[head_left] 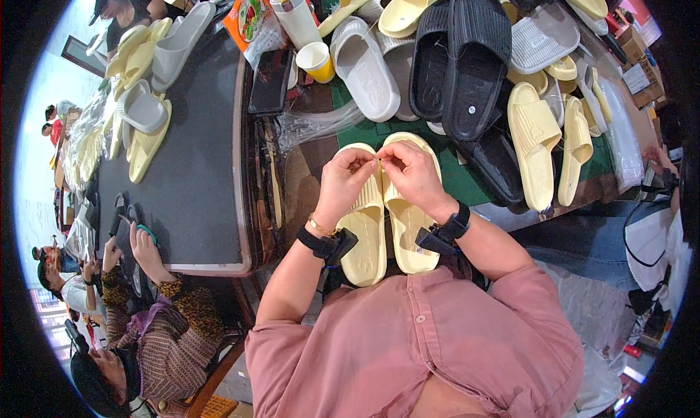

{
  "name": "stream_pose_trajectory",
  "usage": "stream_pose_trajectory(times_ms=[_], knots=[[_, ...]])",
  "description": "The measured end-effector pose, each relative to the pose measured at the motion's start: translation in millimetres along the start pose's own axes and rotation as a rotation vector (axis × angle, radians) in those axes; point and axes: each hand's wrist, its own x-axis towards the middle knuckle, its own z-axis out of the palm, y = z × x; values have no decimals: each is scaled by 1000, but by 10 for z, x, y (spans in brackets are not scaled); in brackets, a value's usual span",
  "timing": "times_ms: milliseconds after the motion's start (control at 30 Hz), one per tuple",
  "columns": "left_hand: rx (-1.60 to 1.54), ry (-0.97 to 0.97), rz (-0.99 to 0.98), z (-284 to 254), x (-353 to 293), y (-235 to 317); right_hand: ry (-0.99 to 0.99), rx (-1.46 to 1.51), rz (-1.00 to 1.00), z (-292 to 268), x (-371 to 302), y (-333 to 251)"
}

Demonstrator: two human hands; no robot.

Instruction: Inspecting and cleaning individual sandals and slides from a pile in a manufacturing setting.

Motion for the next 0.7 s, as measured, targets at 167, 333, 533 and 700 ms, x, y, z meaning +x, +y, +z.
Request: stream_pose_trajectory(times_ms=[167, 333, 533, 700], knots=[[-51, 2, -30, 8, 4, -8, 8, 1, -21, 15, -7, 24], [-57, -1, 15, -4, -7, -78, 10, 68, 17, 10, -13, 23], [-153, 40, -29, -84, 5, -128, 83, 231, 133, -184, 3, -42], [-68, 134, -31, -392, 34, 16, 162, 376, 168, -666, -38, -254]])
